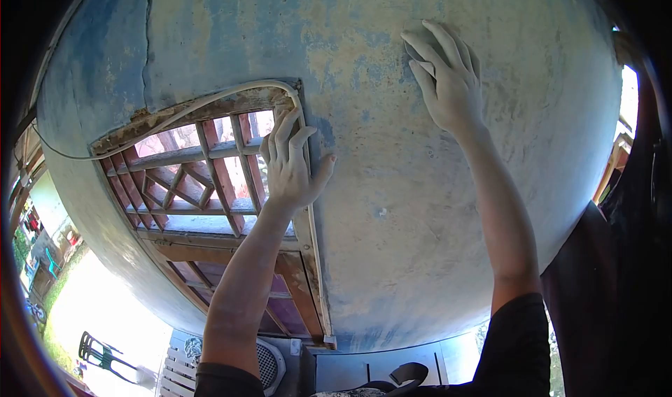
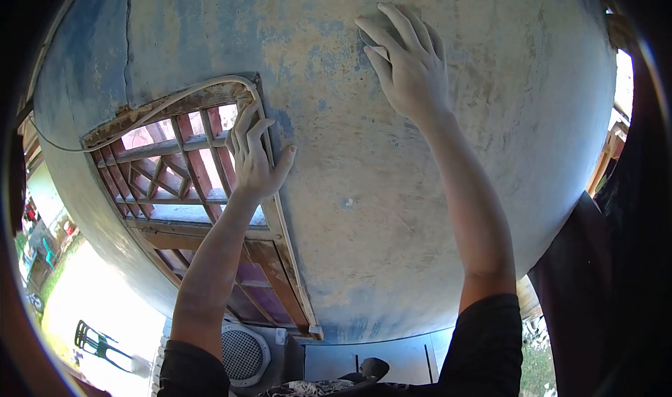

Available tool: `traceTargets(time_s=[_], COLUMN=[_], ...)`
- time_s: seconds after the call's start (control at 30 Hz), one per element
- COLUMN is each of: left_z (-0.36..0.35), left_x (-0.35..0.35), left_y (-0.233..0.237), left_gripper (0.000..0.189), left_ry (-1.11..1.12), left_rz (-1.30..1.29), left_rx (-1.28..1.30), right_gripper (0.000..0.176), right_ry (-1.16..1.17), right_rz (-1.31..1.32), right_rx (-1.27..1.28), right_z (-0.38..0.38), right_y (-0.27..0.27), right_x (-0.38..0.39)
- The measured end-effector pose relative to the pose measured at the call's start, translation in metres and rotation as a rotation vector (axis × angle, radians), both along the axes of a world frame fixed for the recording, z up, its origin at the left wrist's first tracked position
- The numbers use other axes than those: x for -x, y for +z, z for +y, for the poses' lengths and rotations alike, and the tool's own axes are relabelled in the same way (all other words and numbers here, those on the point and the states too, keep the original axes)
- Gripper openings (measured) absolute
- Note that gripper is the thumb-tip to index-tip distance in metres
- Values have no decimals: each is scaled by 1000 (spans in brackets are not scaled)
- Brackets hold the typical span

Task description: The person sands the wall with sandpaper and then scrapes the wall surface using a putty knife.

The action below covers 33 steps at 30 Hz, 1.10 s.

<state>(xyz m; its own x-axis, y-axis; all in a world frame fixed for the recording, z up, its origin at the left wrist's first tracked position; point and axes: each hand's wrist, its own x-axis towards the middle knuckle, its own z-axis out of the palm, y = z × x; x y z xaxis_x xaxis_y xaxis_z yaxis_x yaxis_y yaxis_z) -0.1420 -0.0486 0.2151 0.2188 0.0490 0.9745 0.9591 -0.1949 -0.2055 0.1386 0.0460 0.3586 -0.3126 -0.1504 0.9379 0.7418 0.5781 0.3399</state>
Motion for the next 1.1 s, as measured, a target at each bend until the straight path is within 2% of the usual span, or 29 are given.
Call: traceTargets(time_s=[0.03, 0.1, 0.23, 0.3, 0.33, 0.4, 0.53, 0.6, 0.63, 0.7, 0.77, 0.9, 1.0, 1.1], left_z=[1, 0, -2, -3, -2, -2, -1, -1, 0, 0, -1, -1, -1, 0], left_x=[1, 4, 4, 3, 3, 2, 2, 3, 4, 4, 4, 4, 5, 5], left_y=[0, 1, 1, 0, -1, -4, -3, -2, -1, -2, -2, 0, 0, 0], left_gripper=[64, 59, 55, 57, 55, 55, 54, 52, 52, 51, 50, 49, 48, 45], left_ry=[1, 8, 12, 2, -2, -10, -14, -13, -9, -10, -20, -43, -74, -67], left_rz=[0, 16, 8, -29, -21, -17, -17, -9, 0, 9, 10, 29, 35, 24], left_rx=[0, 8, 17, 39, 25, 20, 16, 9, -2, -21, -12, -24, -34, -44], right_gripper=[48, 47, 48, 51, 51, 50, 47, 45, 45, 45, 45, 52, 53, 50], right_ry=[1, -94, 21, -66, -63, -31, -145, -181, -179, -66, -88, 62, 49, -106], right_rz=[0, 159, 28, -437, -441, -800, -752, -177, -166, 217, 121, -740, -864, -297], right_rx=[0, 29, 6, 17, 30, 73, 12, -28, -38, 28, 149, 211, 202, 172], right_z=[-2, -8, -10, -18, -18, -11, 7, 16, 20, 25, -9, -21, -12, -16], right_y=[-1, -6, -23, -47, -58, -71, -20, 8, 13, 15, -9, -93, -79, -29], right_x=[7, 32, 50, 49, 43, 22, -19, -30, -27, -19, 17, 36, 18, -2])
